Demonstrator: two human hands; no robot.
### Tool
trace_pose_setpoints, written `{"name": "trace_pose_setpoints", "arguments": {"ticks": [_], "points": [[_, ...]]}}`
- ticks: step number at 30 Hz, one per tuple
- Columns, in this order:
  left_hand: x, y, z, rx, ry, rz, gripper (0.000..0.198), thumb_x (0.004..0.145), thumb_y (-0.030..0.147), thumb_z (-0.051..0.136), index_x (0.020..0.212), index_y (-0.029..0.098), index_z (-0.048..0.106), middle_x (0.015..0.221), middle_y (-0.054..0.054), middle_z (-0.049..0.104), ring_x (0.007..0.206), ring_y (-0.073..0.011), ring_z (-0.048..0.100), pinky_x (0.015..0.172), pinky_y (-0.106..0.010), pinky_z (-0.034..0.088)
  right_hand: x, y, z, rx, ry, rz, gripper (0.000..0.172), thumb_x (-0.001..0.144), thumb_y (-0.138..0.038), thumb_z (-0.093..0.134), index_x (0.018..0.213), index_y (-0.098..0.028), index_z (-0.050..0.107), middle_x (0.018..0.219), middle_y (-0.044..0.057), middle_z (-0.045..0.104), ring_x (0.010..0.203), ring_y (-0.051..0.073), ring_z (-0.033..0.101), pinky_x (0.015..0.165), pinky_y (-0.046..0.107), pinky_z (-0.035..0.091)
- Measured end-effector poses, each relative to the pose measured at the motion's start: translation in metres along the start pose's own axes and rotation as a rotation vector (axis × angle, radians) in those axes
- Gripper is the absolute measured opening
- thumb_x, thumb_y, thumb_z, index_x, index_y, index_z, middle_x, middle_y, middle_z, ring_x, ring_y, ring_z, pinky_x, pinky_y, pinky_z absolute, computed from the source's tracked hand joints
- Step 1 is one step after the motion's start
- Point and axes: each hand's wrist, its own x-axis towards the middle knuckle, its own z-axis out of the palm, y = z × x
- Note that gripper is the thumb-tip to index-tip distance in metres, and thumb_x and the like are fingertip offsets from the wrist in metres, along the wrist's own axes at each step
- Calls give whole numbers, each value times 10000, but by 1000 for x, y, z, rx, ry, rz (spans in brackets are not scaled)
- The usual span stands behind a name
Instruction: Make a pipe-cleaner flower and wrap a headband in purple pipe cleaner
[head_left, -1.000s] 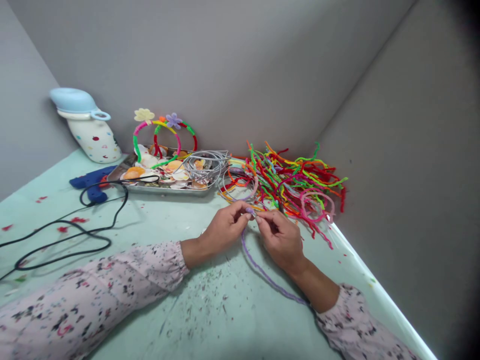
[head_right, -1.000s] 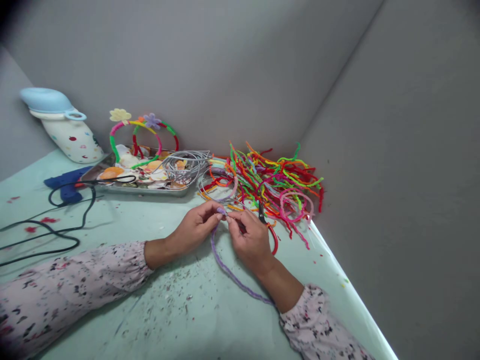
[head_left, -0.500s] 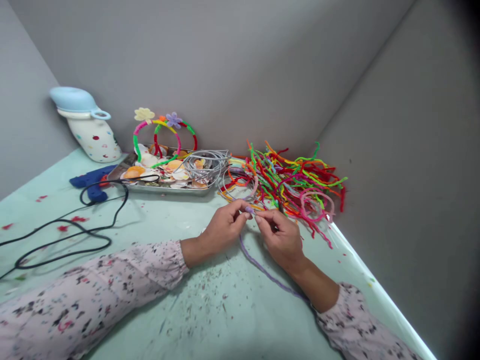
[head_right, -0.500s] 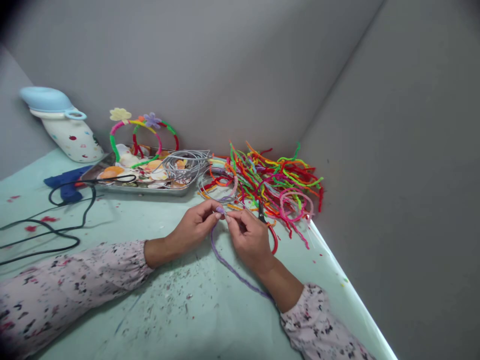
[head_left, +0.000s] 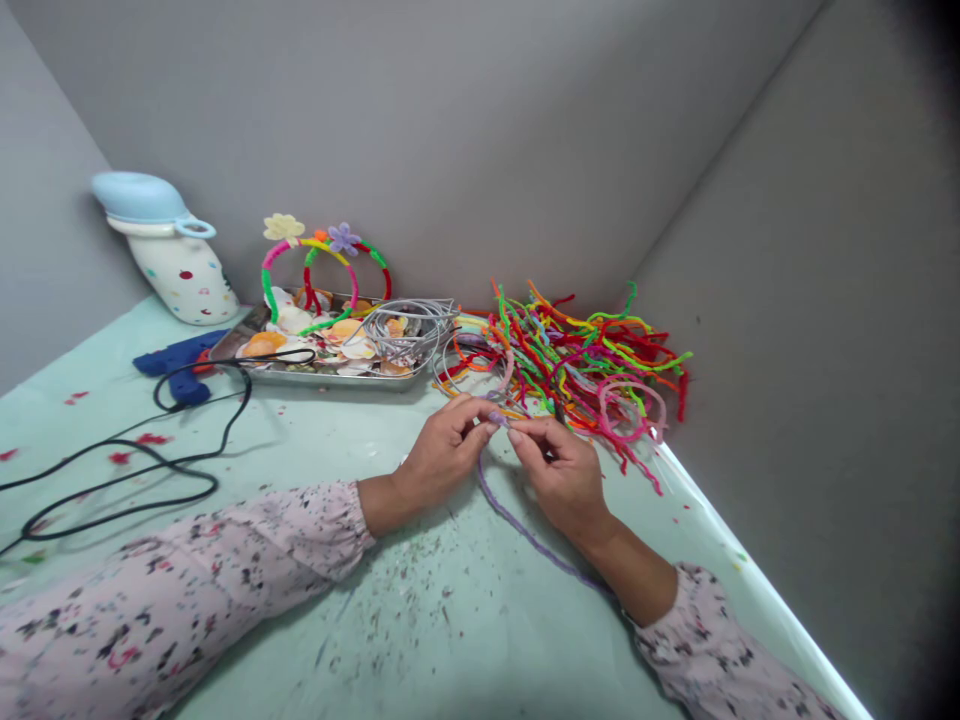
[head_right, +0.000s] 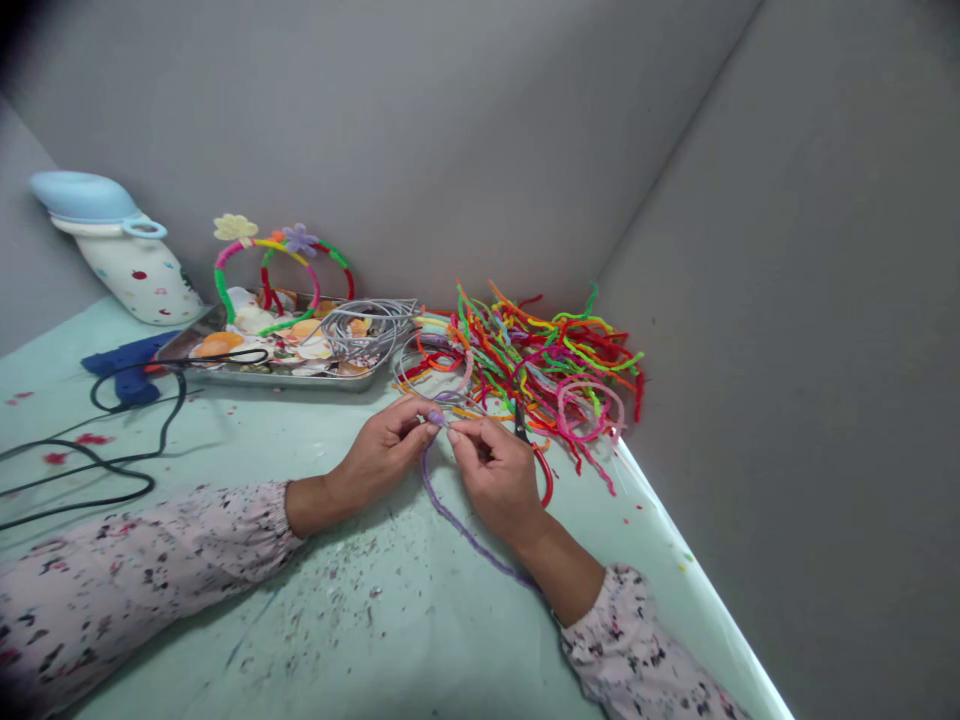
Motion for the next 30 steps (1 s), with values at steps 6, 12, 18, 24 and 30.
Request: {"name": "trace_pose_setpoints", "arguments": {"ticks": [6, 12, 18, 24, 30], "points": [[0, 1, -1, 28, 7, -1, 149, 874, 238, 496, 907, 193, 634, 866, -28, 563, 856, -161, 519, 788, -285, 416, 0, -1, -1, 16, 1, 18, 119, 836, -269, 584, 855, -200, 678, 722, -1, 650, 595, 111, 552, 581, 243, 460], [0, 0, -1, 10, 15, 9, 145, 874, 230, 500, 915, 191, 633, 858, -25, 552, 847, -156, 512, 780, -280, 411, 1, 0, -1, 33, -7, 22, 111, 835, -264, 590, 853, -198, 678, 723, -6, 650, 594, 106, 542, 578, 236, 448], [0, 2, 1, -7, 16, -38, 124, 868, 241, 491, 906, 181, 592, 864, -26, 560, 812, -149, 518, 753, -272, 411, 0, 0, 0, 15, -4, 39, 120, 841, -274, 582, 866, -193, 666, 739, -2, 647, 598, 108, 549, 582, 236, 450], [-2, 11, 1, -92, 40, -127, 154, 869, 330, 507, 874, 175, 510, 733, 17, 498, 647, -109, 447, 603, -229, 364, -1, 0, 2, -14, 42, 44, 121, 847, -276, 569, 895, -195, 645, 762, 8, 650, 644, 124, 578, 613, 248, 471], [-1, 13, -3, -68, -44, -107, 324, 914, 366, 415, 671, 162, 480, 646, 21, 451, 639, -113, 416, 607, -239, 338, -2, 1, 4, -53, 27, 18, 100, 844, -275, 566, 875, -202, 628, 761, 6, 643, 636, 125, 575, 615, 254, 474]]}}
